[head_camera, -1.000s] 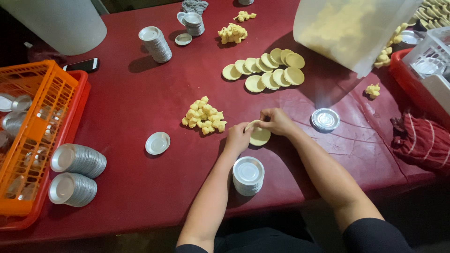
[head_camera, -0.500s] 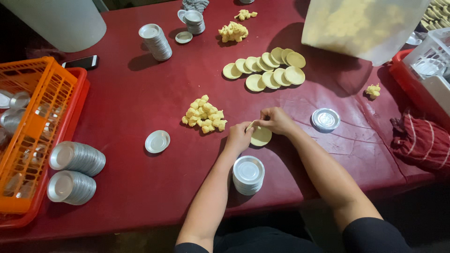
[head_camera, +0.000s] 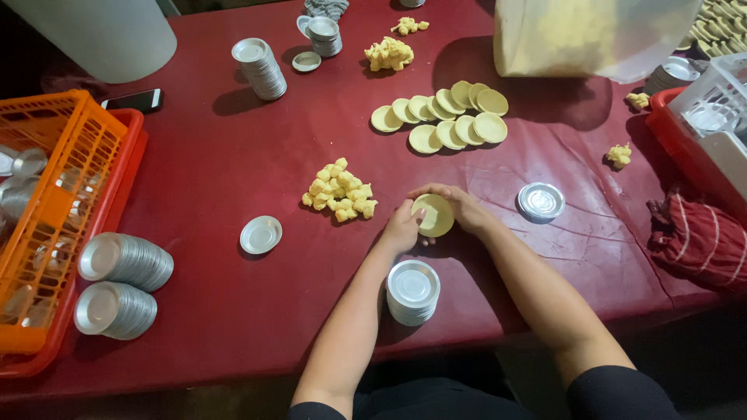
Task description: The person places small yellow dough pieces into shallow white plastic cups and presses them into shape. They repeat this process, stacking the filled cups on the table.
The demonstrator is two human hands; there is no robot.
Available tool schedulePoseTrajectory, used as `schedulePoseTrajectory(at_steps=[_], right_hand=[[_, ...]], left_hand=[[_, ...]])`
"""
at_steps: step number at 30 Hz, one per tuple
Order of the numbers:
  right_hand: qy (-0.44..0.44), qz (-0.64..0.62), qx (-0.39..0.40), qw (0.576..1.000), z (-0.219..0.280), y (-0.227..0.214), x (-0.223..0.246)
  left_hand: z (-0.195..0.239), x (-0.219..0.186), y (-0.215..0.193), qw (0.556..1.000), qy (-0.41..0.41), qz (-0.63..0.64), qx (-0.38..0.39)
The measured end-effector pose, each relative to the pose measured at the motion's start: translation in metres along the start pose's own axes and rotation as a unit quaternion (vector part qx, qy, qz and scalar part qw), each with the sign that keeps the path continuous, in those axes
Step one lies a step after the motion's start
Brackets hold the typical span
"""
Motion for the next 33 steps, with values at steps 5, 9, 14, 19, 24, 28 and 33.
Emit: schedulePoseTrajectory(at_steps=[5,9,14,19,24,28,33], right_hand=[[-0.029,-0.172,0.011,0.985,-0.023,-0.036,-0.068],[0.005,-0.177,-0.020,0.984,-0.009,-0.018,-0.050],[-0.033,-0.150,-0.036,0.987,-0.013,-0.049,-0.068],[-0.031,-0.120,-0.045,0.991,-0.014,-0.039,-0.053],[-0.028,-0.089,-0.050,0.994,-0.016,-0.039,-0.061],[-0.033,-0.100,-0.059,0.993,-0.014,-0.045,-0.050],[-0.063,-0.116,-0.067,0.989,-0.026,-0.063,-0.087]], left_hand=[[-0.010,0.017,0.004,0.996,0.031,0.050,0.061],[-0.010,0.015,0.006,0.996,0.046,0.049,0.061],[-0.010,0.010,0.020,0.970,0.057,0.199,0.130],[0.010,-0.010,0.025,0.970,0.022,0.234,0.065],[0.036,-0.052,0.036,0.991,0.024,0.128,0.031],[0.001,0.005,0.023,0.964,-0.016,0.252,0.087],[-0.006,0.015,0.027,0.952,0.011,0.294,0.088]])
Point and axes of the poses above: each hand's wrist, its own z-axis away from the middle knuckle, its own y-axis out of the palm, x = y × z, the point moved 10 cm from there along -z, towards the middle knuckle, and after that the axes turned 14 degrees about x, right-handed, at the moved point
